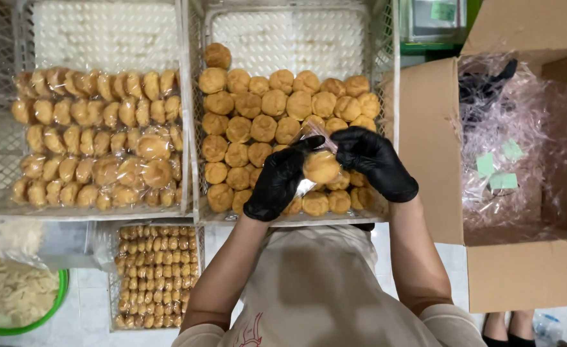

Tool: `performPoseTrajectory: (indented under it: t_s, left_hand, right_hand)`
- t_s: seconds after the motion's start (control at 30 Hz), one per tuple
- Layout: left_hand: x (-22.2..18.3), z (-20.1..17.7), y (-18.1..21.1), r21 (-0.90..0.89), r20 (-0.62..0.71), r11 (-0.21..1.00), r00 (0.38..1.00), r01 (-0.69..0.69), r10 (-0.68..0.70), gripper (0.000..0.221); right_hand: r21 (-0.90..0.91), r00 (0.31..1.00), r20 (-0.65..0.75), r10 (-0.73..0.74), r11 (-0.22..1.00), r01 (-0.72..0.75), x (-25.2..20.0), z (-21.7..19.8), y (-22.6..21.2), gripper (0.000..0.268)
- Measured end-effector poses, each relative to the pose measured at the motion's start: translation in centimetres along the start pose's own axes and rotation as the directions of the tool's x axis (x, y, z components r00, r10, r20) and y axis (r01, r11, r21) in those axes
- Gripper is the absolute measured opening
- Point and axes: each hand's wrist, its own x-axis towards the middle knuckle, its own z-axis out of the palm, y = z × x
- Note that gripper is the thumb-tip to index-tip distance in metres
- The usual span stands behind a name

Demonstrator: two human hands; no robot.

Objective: Packaging individual pastries into small plastic bags and placing them into a shipping box

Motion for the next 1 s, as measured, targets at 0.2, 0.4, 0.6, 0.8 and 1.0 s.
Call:
performPoseTrajectory:
  t_s: [0.2,0.4,0.6,0.8,1.0]
  left_hand:
    - [-2.3,-3.4,-2.2,-0.089,0.060,0.996,0.998,0.004,0.001,0.035]
    - [-4.8,-8.2,-2.6,-0.155,0.106,0.988,0.994,-0.004,0.021,0.046]
    - [-8.1,-15.3,5.8,0.636,-0.437,0.771,0.832,0.016,0.342,0.057]
    - [-8.7,-14.6,4.5,0.822,-0.444,0.552,0.760,0.136,0.474,0.133]
    - [-6.2,-10.0,4.2,0.355,-0.552,0.934,0.796,-0.044,0.248,0.161]
  right_hand:
    - [0.135,0.942,0.316,-0.111,0.988,0.071,0.3,0.5,1.2,0.016]
    - [-0.068,0.742,0.659,-0.127,0.971,0.227,2.9,4.5,-3.3,0.010]
    - [-0.540,0.837,0.489,-0.245,0.669,0.511,15.7,6.4,2.3,0.016]
    - [-0.702,0.942,0.333,-0.028,0.660,0.268,24.7,15.0,3.1,0.036]
    - [-0.836,0.958,0.286,-0.010,0.486,0.255,25.3,19.0,7.0,0.060]
